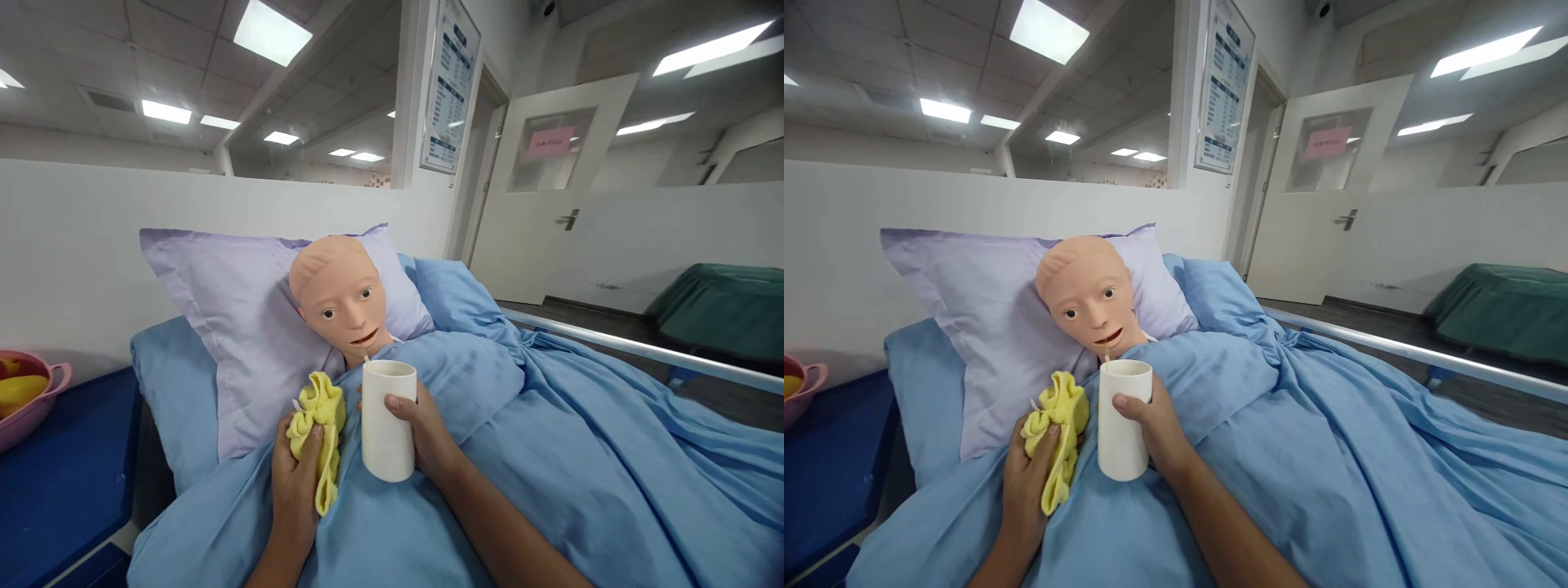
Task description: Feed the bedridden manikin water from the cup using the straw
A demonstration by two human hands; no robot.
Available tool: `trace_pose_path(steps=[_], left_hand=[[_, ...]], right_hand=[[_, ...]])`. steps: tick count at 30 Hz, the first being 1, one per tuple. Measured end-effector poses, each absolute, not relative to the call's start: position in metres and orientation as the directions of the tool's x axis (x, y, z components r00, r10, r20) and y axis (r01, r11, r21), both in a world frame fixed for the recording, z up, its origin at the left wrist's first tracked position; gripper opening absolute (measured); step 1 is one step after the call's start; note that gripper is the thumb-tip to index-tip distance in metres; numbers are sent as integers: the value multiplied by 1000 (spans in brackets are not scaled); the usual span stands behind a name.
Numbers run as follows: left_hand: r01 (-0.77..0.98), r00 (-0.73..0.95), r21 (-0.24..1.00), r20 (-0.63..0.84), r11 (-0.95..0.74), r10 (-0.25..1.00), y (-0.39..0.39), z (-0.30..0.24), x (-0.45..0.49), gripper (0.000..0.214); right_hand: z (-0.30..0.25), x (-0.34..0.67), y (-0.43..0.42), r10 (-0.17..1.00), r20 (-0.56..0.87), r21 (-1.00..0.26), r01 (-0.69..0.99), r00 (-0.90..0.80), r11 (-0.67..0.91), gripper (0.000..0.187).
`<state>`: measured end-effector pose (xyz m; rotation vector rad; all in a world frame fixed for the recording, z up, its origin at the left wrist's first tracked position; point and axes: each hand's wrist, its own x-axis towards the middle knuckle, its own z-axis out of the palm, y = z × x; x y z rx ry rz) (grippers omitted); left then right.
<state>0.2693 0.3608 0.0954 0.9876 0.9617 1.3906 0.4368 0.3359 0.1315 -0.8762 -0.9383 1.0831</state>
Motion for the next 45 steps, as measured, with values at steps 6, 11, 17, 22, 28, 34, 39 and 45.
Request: trace_pose_path(steps=[6, 11, 17, 22, 28, 34, 39, 45], left_hand=[[-330, -87, 940, 60, -85, 994, 361, 91, 271, 65], [-313, -73, 946, 69, -89, 995, 366, 81, 269, 64], [-324, -60, 943, 61, -77, 996, 368, 77, 268, 69], [-324, -51, 941, 82, -94, 995, 365, 80, 268, 67], [-345, -46, 936, 59, -72, 997, 363, 87, 269, 67], [-337, -53, 937, 83, -96, 995, 363, 88, 269, 65], [-251, -77, 954, 150, -165, 986, 365, 83, 266, 61], [-295, -93, 943, 133, -155, 987, 361, 87, 268, 56]], right_hand=[[134, 435, 335, 963, 201, -914, -318, 180, 250, 48], [133, 434, 335, 963, 194, -908, -338, 187, 248, 49], [129, 431, 333, 942, 245, -883, -349, 229, 314, 51], [129, 431, 331, 935, 259, -870, -361, 244, 335, 50], [132, 430, 331, 936, 255, -871, -363, 242, 331, 48], [131, 430, 332, 937, 249, -874, -361, 244, 326, 49], [131, 431, 333, 936, 258, -876, -350, 239, 330, 49], [129, 431, 333, 933, 275, -872, -349, 233, 344, 47]])
